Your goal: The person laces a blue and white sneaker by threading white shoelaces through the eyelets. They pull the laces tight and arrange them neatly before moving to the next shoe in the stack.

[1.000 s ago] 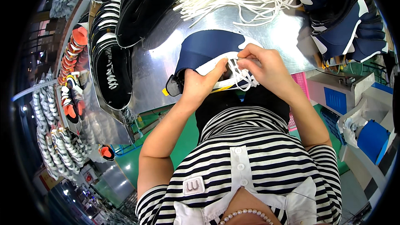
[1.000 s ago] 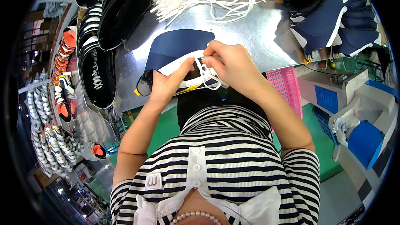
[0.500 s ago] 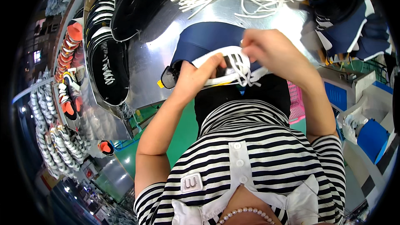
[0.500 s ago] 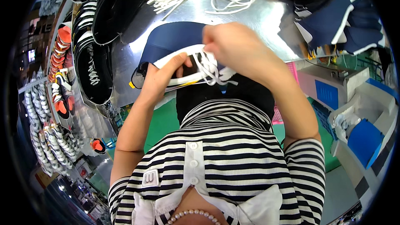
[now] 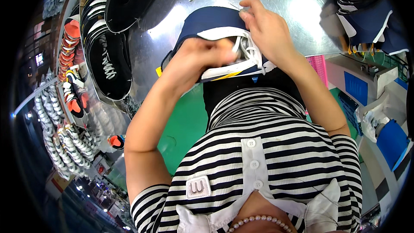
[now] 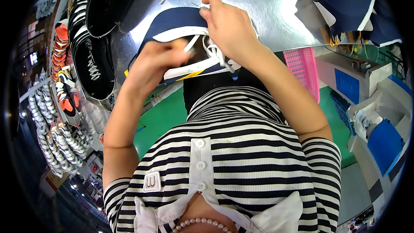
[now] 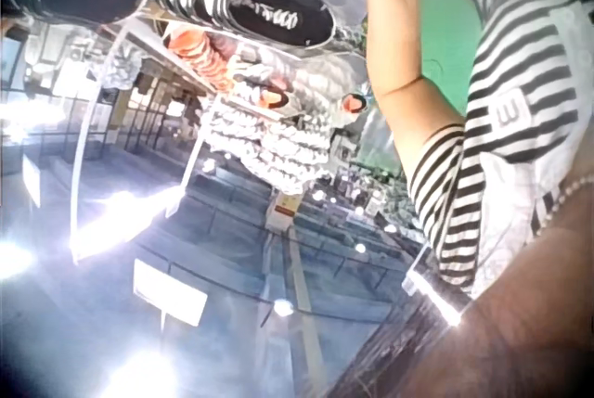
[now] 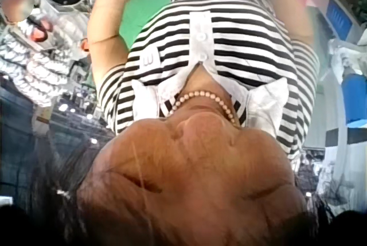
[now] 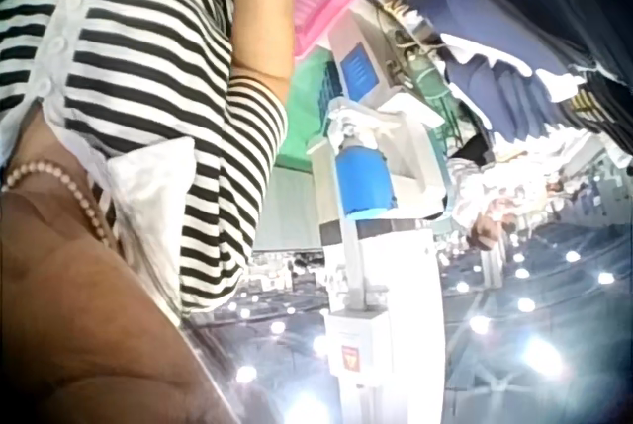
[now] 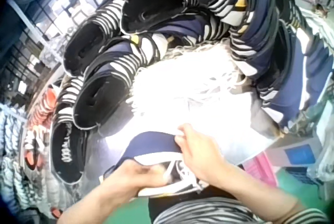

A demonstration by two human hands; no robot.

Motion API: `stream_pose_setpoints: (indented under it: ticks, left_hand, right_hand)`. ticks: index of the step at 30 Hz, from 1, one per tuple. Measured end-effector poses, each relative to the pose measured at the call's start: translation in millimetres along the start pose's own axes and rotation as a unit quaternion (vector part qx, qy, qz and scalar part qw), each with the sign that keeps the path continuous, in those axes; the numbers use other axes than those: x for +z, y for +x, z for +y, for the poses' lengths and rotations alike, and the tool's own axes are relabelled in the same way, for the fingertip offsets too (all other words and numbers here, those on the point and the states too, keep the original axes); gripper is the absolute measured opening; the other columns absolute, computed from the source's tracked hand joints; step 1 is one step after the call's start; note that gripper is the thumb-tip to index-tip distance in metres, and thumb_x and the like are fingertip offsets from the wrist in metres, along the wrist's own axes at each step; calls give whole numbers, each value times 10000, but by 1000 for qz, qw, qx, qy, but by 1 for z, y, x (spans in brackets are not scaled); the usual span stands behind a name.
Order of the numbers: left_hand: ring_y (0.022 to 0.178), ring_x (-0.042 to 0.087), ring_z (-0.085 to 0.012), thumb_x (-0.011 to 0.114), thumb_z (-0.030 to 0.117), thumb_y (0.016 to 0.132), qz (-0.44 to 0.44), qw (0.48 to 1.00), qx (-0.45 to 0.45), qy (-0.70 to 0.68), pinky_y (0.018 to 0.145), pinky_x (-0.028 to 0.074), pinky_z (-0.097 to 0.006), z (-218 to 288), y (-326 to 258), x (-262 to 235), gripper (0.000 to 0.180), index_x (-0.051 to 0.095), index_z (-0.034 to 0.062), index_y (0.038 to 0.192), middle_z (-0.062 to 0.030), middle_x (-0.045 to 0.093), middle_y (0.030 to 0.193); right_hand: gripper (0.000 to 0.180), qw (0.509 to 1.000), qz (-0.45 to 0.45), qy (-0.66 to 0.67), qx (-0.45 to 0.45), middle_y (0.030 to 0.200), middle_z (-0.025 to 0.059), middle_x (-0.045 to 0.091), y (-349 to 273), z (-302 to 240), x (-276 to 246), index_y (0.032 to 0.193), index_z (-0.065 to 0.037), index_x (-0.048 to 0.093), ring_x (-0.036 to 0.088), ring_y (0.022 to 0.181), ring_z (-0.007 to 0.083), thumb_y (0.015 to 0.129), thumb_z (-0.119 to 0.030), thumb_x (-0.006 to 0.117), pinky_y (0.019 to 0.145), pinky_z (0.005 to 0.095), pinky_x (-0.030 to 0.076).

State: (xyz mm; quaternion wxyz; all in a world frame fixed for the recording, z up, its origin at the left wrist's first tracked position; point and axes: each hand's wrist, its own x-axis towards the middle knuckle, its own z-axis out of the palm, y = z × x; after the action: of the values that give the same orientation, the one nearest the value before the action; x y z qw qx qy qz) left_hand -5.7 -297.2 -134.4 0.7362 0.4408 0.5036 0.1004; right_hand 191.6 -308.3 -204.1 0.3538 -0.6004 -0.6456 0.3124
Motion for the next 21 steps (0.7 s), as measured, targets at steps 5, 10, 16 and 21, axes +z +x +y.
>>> stream_pose_setpoints:
  ticks: [5, 10, 16, 21]
  left_hand:
    - [802, 589, -192, 710, 12, 793, -79, 773, 432, -458, 782, 530, -299, 30, -120, -42, 275, 575, 23, 1033, -64, 573, 987]
    - [1003, 564, -249, 811, 91, 721, 254, 721, 417, 491, 823, 455, -376, -23, -49, 21, 170, 707, 63, 852, -66, 635, 1082]
    - [858, 608, -305, 830, 75, 680, 271, 797, 368, 395, 716, 480, -398, -52, -2, 29, 277, 599, 39, 829, -103, 617, 918]
    - [713, 653, -335, 824, 188, 755, 281, 827, 278, 401, 641, 508, -389, -39, -5, 30, 354, 590, 26, 965, -128, 679, 905]
  right_hand:
    - [300, 997, 15, -25, 66, 860, 163, 705, 0, 2, 6, 1204, -21, 547, 671, 862, 372, 991, -230, 509, 819, 463, 503]
    - [269, 974, 82, 203, 56, 777, 70, 680, 6, 13, 1, 1185, -47, 572, 642, 688, 191, 979, -216, 535, 661, 317, 492]
    - [198, 971, 32, 236, 32, 775, 69, 670, -49, -21, -28, 1165, -50, 549, 599, 629, 149, 983, -127, 541, 587, 263, 449]
    - [212, 981, -55, 177, 56, 812, 122, 682, -88, -29, -27, 1166, -31, 498, 676, 702, 228, 979, -106, 565, 647, 303, 502]
